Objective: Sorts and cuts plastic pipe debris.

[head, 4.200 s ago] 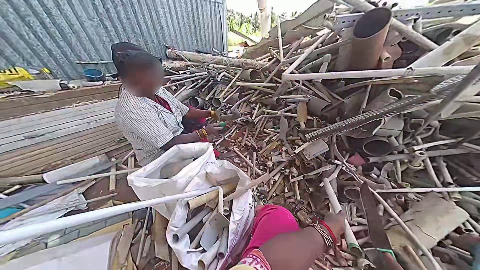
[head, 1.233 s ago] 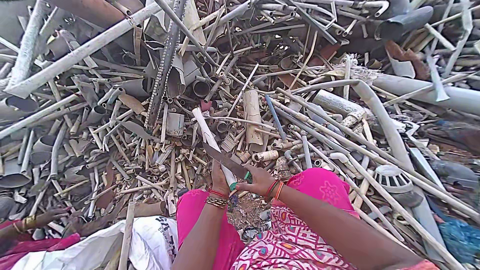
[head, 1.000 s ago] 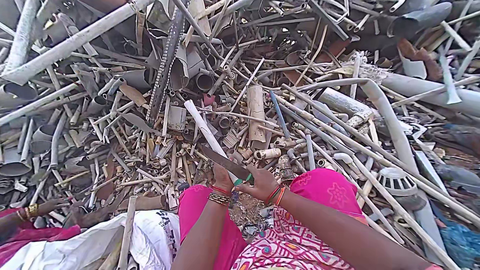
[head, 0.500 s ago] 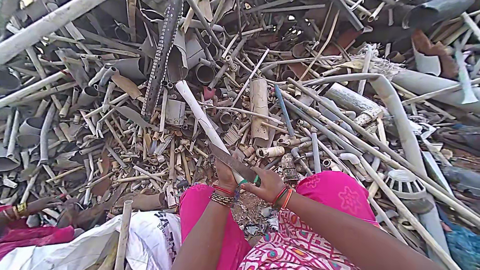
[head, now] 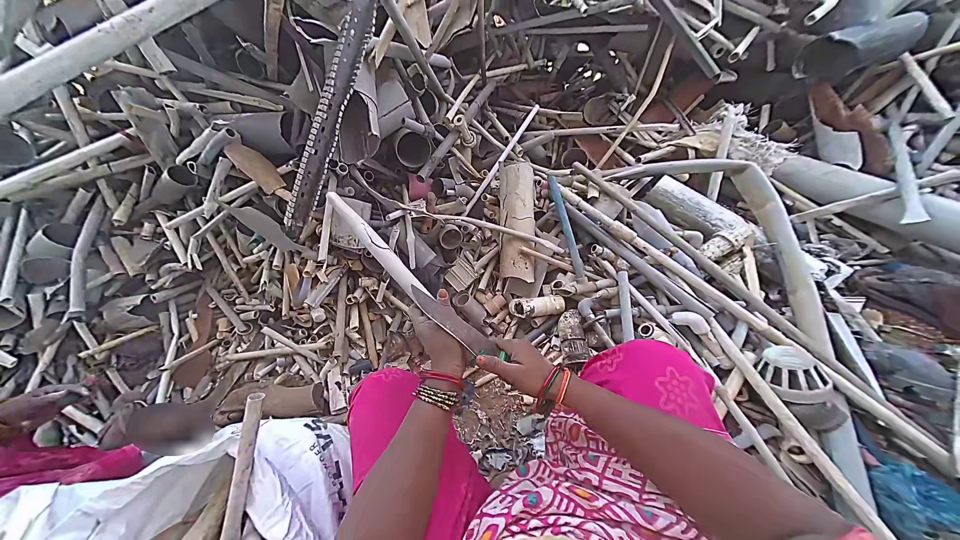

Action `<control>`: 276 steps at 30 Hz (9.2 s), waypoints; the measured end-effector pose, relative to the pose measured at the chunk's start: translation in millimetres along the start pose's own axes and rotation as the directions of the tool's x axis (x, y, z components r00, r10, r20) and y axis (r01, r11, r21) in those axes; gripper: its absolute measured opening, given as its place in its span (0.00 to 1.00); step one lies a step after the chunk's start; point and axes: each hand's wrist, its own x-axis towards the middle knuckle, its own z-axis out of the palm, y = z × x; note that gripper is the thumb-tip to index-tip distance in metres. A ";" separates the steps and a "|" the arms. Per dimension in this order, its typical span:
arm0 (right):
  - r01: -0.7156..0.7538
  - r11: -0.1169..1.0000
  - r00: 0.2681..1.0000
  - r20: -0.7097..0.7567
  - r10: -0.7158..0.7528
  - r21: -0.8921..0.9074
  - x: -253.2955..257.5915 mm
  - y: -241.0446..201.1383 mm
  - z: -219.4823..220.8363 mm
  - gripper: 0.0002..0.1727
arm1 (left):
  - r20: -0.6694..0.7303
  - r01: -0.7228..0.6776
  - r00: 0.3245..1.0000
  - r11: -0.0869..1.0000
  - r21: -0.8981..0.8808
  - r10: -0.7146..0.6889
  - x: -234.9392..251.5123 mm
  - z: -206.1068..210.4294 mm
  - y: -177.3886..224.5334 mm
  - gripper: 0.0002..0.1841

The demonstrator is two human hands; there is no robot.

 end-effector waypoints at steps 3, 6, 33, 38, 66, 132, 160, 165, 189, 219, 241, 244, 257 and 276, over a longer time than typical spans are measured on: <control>-0.015 0.989 1.000 0.022 0.012 0.144 -4.1 -2.4 10.8 0.26 | -0.108 -0.027 0.993 0.993 0.117 0.039 -5.2 -1.4 4.0 0.13; -0.008 0.937 0.999 0.040 -0.007 0.349 -9.7 -6.3 15.4 0.17 | -0.055 0.053 0.998 0.978 0.203 -0.042 -8.0 -7.9 10.2 0.22; 0.029 0.884 0.969 0.204 -0.139 0.466 -46.9 -9.7 5.5 0.09 | -0.408 0.082 0.906 0.993 -0.090 -0.111 14.9 -27.0 18.5 0.24; 0.018 0.873 0.988 -0.143 0.059 0.488 -49.4 -2.1 -31.6 0.10 | -0.378 0.158 0.902 0.974 -0.164 -0.210 34.8 -46.9 37.1 0.05; -0.324 0.648 0.942 -0.299 0.153 -0.689 -39.1 -8.8 -71.8 0.37 | 0.482 -0.433 0.810 0.213 0.876 -0.335 -21.8 -23.8 25.1 0.24; -0.506 0.759 0.847 -0.402 0.348 -0.410 -73.5 34.5 -86.1 0.29 | 0.499 -0.438 0.771 0.240 0.866 -0.396 -57.3 -82.5 5.5 0.26; -0.204 0.733 0.975 -0.070 0.210 -0.649 -55.8 50.7 -76.7 0.27 | 0.399 0.321 0.671 0.730 0.603 -0.625 -52.4 -68.1 -2.4 0.17; -0.331 0.770 0.943 -0.221 0.249 -0.546 -42.6 54.0 -86.2 0.28 | 0.521 0.360 0.556 0.753 0.551 -0.647 -50.1 -69.6 -7.8 0.10; -0.051 0.965 0.847 -0.501 0.179 0.258 -72.2 56.3 -86.3 0.32 | 0.691 -0.575 0.630 0.384 0.722 -0.356 -48.5 -42.6 -37.8 0.23; -0.253 0.870 0.965 -0.175 0.195 -0.424 -76.5 20.9 -24.8 0.37 | 0.347 0.700 0.607 0.687 0.193 -0.715 -69.4 -12.6 -17.4 0.17; -0.497 0.706 0.861 -0.388 0.329 -0.505 -49.2 45.1 -104.9 0.28 | 0.572 -0.498 0.728 0.281 0.820 -0.379 -49.8 -38.2 -12.0 0.30; -0.410 0.712 0.912 -0.229 0.341 -0.570 -50.5 52.1 -103.1 0.28 | 0.492 -0.397 0.750 0.294 0.869 -0.443 -48.3 -38.2 -14.8 0.28; -0.351 0.762 0.936 -0.187 0.298 -0.544 -51.1 63.5 -96.8 0.30 | 0.421 -0.335 0.761 0.256 0.907 -0.494 -51.5 -28.5 -16.3 0.35; -0.428 0.749 0.904 -0.248 0.349 -0.506 -57.2 60.8 -99.0 0.29 | 0.493 -0.094 0.677 0.601 0.794 -0.546 -42.0 -43.6 -32.8 0.29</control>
